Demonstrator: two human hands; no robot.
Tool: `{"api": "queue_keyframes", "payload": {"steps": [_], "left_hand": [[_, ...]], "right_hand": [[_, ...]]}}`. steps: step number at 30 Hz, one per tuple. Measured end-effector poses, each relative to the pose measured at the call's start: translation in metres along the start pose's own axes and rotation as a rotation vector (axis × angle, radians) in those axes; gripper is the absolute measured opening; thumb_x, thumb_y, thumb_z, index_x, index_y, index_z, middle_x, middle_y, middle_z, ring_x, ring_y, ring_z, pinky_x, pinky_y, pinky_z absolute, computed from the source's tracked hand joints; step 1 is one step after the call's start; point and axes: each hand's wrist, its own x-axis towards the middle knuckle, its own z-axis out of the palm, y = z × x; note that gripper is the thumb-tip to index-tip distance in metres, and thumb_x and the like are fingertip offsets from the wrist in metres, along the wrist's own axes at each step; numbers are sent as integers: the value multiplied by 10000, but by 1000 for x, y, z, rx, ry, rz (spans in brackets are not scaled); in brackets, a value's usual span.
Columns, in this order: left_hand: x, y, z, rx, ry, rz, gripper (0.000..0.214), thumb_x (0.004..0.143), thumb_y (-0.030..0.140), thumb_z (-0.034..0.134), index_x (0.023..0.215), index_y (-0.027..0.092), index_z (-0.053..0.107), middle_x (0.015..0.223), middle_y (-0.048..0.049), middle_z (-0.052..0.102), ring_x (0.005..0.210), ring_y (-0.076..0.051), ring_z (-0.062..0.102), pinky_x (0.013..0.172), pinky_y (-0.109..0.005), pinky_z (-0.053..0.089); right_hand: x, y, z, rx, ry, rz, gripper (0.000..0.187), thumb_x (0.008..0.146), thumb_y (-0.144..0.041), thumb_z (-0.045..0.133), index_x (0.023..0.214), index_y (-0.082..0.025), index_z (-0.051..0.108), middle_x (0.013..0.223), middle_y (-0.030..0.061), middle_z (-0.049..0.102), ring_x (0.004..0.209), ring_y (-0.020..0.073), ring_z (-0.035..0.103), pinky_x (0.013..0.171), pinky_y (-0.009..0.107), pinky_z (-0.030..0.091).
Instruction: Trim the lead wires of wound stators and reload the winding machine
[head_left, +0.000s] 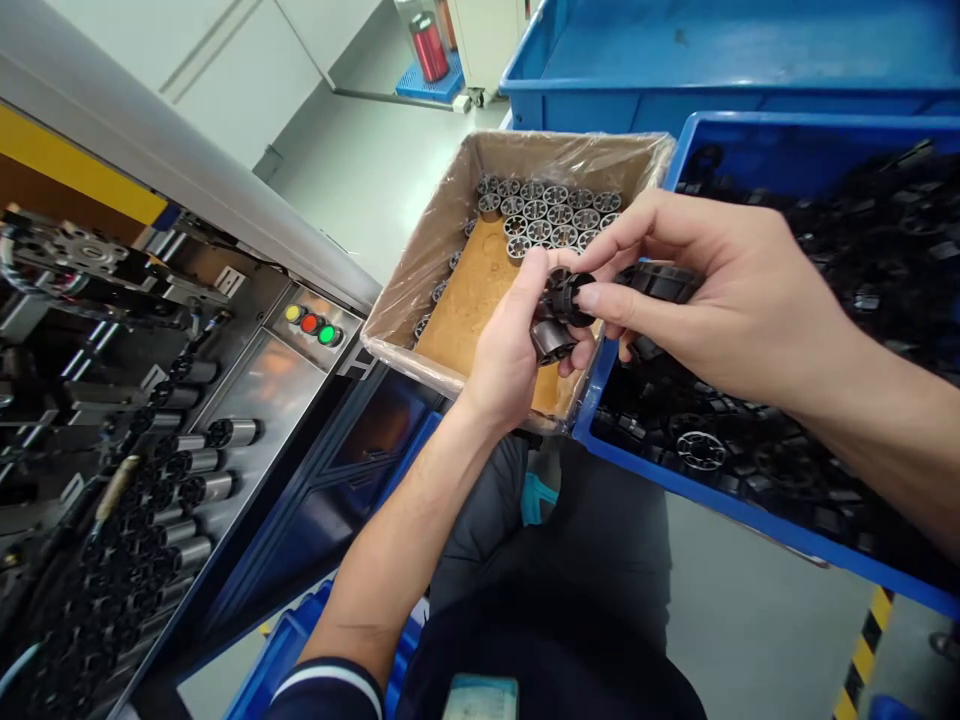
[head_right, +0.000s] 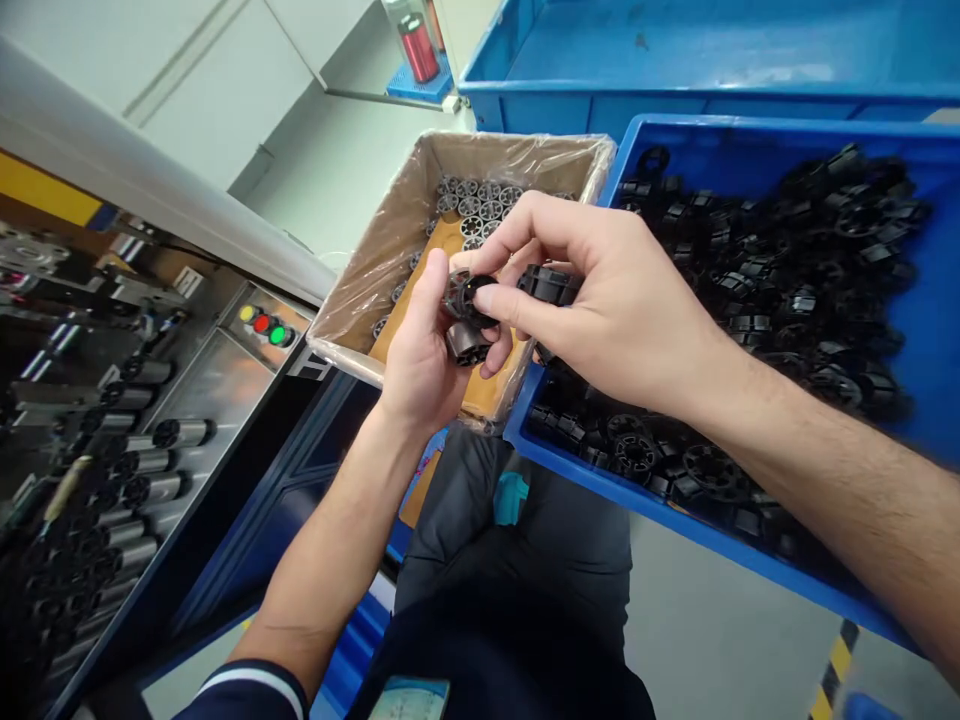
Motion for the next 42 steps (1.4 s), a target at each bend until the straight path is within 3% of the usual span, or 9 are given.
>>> {"api": "queue_keyframes", "payload": {"steps": [7, 10, 16, 23, 28, 31, 35, 39, 42], "left_hand": [[-4, 4, -1, 117, -37, -29, 542, 1328, 714, 541, 1579, 320, 816, 855, 5, 729, 665, -135, 733, 571, -212, 484], [-3, 0, -5, 115, -37, 2, 542, 1317, 724, 558, 1533, 321, 848, 875, -6, 728, 660, -134, 729, 552, -213, 476], [-3, -2, -4, 82, -51, 8, 507, 1342, 686, 528, 1498, 312, 832, 758, 21, 658, 584, -109, 678, 529, -202, 441], [-11, 5, 0, 61, -8, -4, 471, 1355, 622, 530, 1541, 278, 792, 752, 2, 692, 561, -123, 672, 535, -221, 420], [-10, 3, -8, 110, -25, -64, 595, 1283, 770, 650, 1633, 308, 786, 749, 12, 685, 556, -147, 692, 549, -233, 453], [-6, 1, -8, 150, 9, -88, 635, 1268, 823, 640, 1648, 334, 777, 754, 23, 666, 542, -138, 662, 545, -235, 433], [-1, -1, -2, 155, 27, -53, 566, 1320, 727, 542, 1582, 285, 778, 748, 14, 655, 530, -144, 641, 498, -244, 381], [-3, -2, 0, 147, 23, -15, 462, 1324, 673, 589, 1504, 295, 784, 741, 13, 661, 566, -145, 684, 515, -234, 381], [-2, 2, -1, 96, -15, -14, 517, 1305, 724, 630, 1574, 307, 777, 808, -3, 738, 596, -136, 691, 533, -229, 400]], "right_hand": [[0, 7, 5, -24, 50, -45, 161, 1062, -239, 949, 990, -292, 814, 1262, -22, 953, 1070, 234, 913, 1027, 399, 790], [-1, 5, 9, 26, 62, -13, 203, 1062, -190, 932, 954, -285, 789, 1300, -25, 959, 1179, 237, 921, 1121, 377, 785], [-3, -2, 11, 20, 59, 24, 242, 1070, -210, 916, 898, -291, 767, 993, -43, 891, 671, 138, 763, 723, 347, 758], [-5, -6, 8, 135, -9, 193, 298, 1058, -256, 971, 889, -301, 730, 786, -31, 784, 649, 190, 746, 683, 421, 746], [0, -1, 1, 135, -53, 132, 289, 1009, -231, 980, 851, -279, 742, 972, -17, 873, 848, 198, 827, 850, 395, 749], [4, 6, -1, 227, -85, 184, 271, 988, -278, 1003, 891, -272, 750, 1090, -4, 916, 812, 192, 817, 741, 360, 703], [4, 12, 6, 316, -104, 250, 101, 1049, -285, 928, 1091, -301, 837, 796, -30, 784, 682, 200, 749, 669, 361, 661], [0, 13, 17, 254, -31, 156, 240, 1036, -268, 941, 906, -295, 742, 780, -21, 756, 701, 217, 760, 686, 385, 674], [3, 13, 14, 280, -9, 203, 100, 1059, -285, 929, 1009, -304, 845, 750, -28, 723, 643, 188, 685, 592, 342, 607]]}}
